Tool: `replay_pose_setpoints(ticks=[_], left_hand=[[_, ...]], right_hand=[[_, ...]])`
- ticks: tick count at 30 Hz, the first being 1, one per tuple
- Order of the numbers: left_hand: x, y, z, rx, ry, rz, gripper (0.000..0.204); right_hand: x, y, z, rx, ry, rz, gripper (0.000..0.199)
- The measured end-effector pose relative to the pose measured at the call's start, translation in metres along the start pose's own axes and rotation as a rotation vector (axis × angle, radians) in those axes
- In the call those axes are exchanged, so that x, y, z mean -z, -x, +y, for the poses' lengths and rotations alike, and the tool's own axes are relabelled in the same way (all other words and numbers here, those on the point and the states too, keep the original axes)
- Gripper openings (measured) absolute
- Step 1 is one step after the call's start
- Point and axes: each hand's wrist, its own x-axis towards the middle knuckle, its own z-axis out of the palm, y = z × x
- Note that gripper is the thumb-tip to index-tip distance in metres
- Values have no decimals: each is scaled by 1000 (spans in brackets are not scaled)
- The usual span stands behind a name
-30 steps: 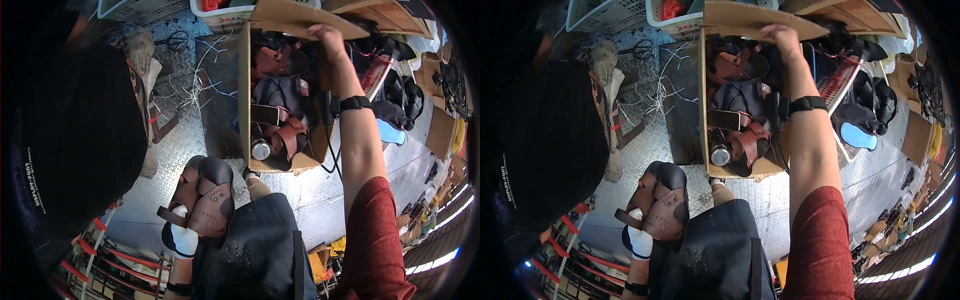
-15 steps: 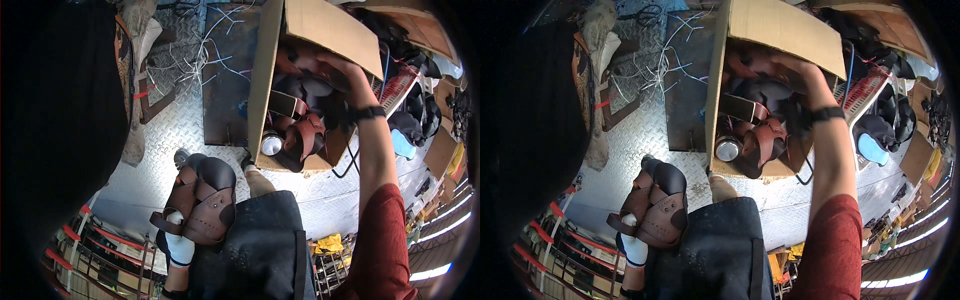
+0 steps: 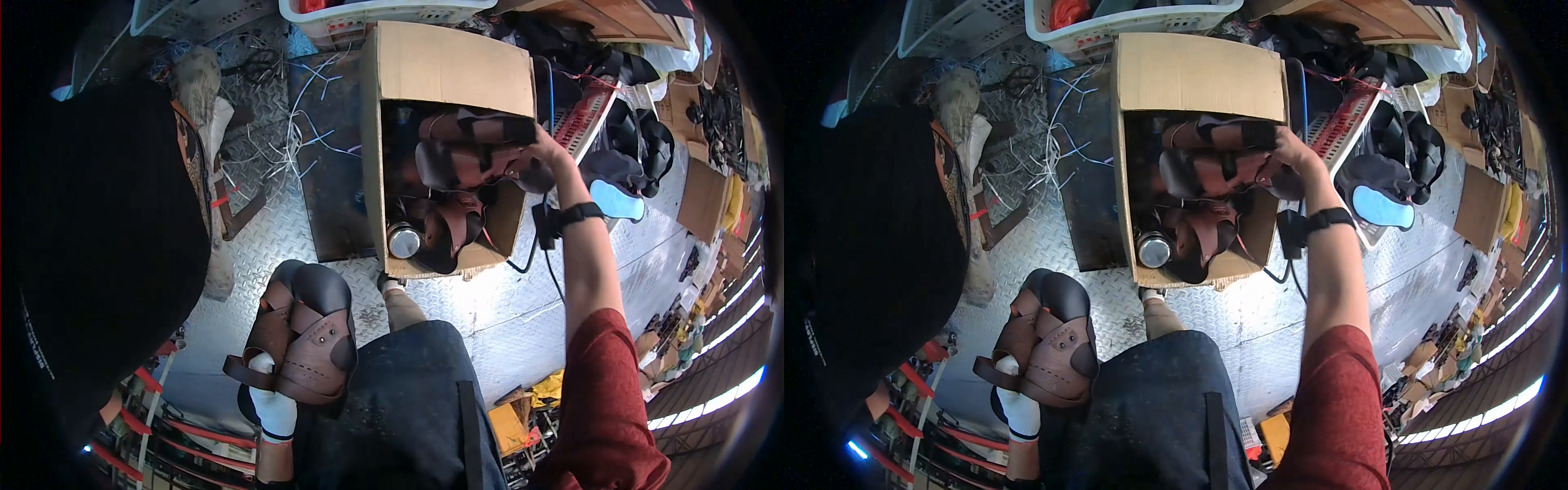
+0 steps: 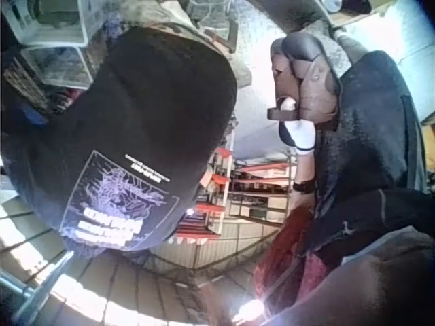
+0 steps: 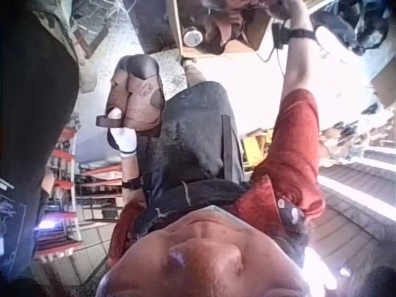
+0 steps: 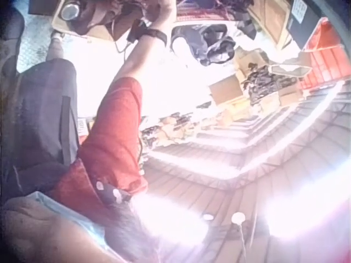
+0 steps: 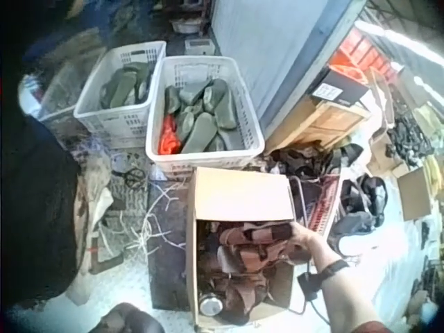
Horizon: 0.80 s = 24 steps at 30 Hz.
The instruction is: Sort and organize pairs of brown sandals from boxes and the floor in a warehouse setting.
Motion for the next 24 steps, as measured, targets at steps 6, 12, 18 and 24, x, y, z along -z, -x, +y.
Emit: replay_pose_setpoints(ticks=[6,12,18,24], left_hand=[[21,3,11,61,12,36,40],[28,5,-11,-135,-354,12,35],[12,12,5,190,355,101,32],[12,12,-8,120,209,93,32]], right_hand=[[-36,-34,13,54,337,-178,72],[-93,4,-37,-64,1087,-44,81],[-160,21,-117,209,1044,525,59],[-202,-50,-112,349,1019,641,28]])
